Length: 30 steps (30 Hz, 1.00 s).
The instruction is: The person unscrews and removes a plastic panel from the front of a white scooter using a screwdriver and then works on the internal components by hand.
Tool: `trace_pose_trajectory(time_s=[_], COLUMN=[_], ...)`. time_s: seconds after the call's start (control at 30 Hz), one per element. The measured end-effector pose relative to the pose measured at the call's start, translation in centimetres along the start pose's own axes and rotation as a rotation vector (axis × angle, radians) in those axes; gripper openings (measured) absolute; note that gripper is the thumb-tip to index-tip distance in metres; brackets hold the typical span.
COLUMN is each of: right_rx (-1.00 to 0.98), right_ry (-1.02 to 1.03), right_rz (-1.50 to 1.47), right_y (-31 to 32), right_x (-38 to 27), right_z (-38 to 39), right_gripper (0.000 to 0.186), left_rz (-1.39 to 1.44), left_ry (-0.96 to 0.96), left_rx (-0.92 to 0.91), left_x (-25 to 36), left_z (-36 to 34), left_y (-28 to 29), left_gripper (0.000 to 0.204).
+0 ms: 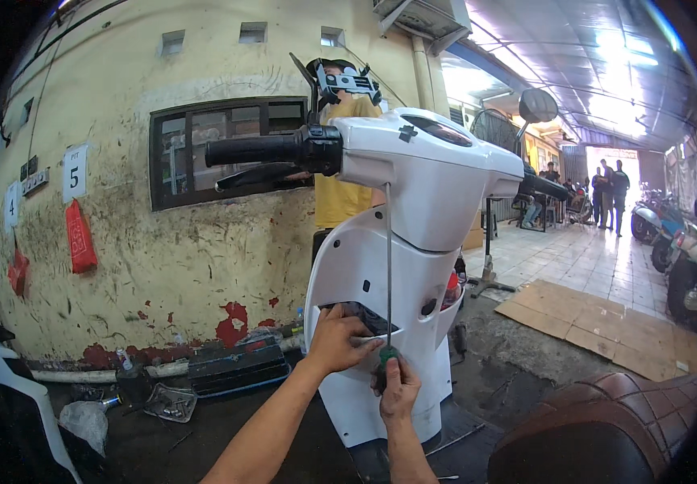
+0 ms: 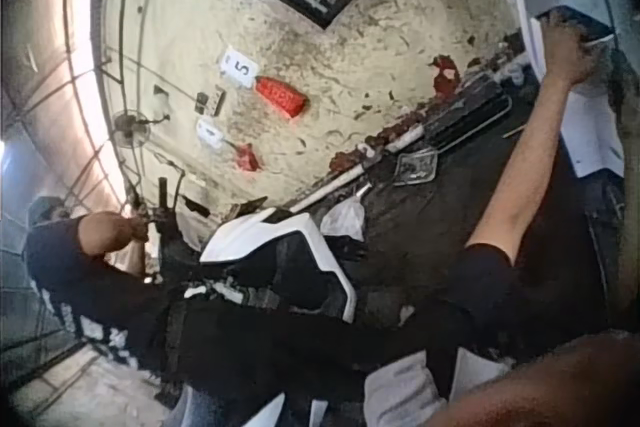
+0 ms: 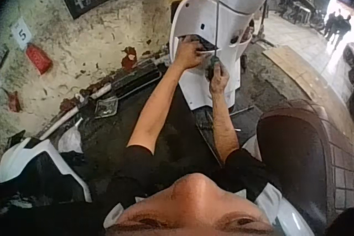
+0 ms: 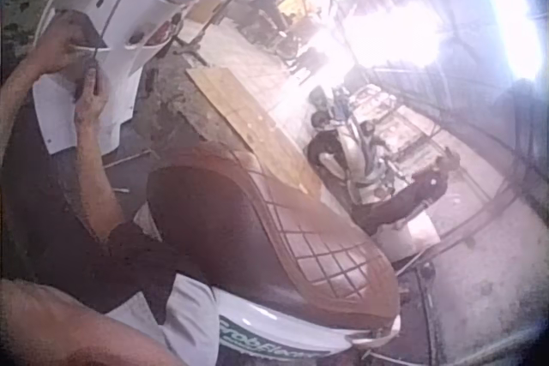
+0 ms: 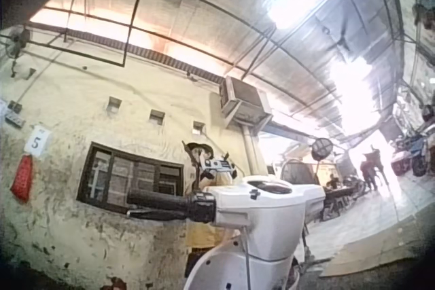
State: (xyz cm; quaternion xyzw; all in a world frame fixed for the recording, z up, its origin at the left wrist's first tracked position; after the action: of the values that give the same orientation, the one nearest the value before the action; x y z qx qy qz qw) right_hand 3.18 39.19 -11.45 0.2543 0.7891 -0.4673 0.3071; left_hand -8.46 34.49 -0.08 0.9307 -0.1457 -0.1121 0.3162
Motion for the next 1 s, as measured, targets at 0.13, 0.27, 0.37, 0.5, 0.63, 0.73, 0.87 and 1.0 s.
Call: trace_pose_trajectory(time_s=[0.13,0.27,0.37,0.5,0.63,0.73,0.87,1.0], right_rx=[0.134,-0.012,-0.038,-0.022,-0.039,-0.078,-0.12,-0.186], right_ry=[0.145,0.06,0.032,0.009,0.02,0.08,0.257,0.189], right_rz=[0.112,0.054,0.016,-0.013,0.005,-0.077,0.36,0.408], right_y=[-0.3,0.1,0.9,0.4,0.4,-0.6,-3.5,-6.7], right_x=[-0.3,-0.3,0.3,0.3,1.1,-0.4,-4.4,-8.9], right_z=[0.1,-0.2,-0.1,-0.2,-0.9,-1.3,-1.9,-2.3], right_gripper=[0.039,0.036,0.035,0.033,0.033,0.038,0.045,0.043], left_rz=[-0.011,-0.036,-0.04,-0.055,-0.035,-0.023,-0.016,-0.021], left_ry=[-0.008,-0.01,-0.026,-0.032,-0.029,-0.032,0.01,-0.029], left_rx=[0.079,0.135,0.153,0.161,0.168,0.16,0.171,0.231], left_x=[0.1,0.1,0.1,0.3,0.2,0.4,0.0,0.0], left_z=[0.2,0.4,0.4,0.4,0.3,0.2,0.5,0.7], left_y=[-0.2,0.0,-0.2,-0.3,-0.3,-0.2,-0.2,-0.1], left_gripper=[0.025,0.025,0.025,0.025,0.026,0.025,0.025,0.024])
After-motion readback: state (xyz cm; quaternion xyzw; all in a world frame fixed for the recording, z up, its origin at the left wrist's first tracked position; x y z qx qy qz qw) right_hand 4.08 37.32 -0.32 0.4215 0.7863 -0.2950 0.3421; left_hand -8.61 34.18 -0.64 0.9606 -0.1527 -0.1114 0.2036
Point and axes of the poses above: each hand's wrist, its own z-axis away from the middle knuckle, its own y-axis out of the back of the hand, x = y × z, the point moved 4 cm from there along -z, towards the middle knuckle, and after that the axes turned 10 degrees about -y, right-handed, at the moved point
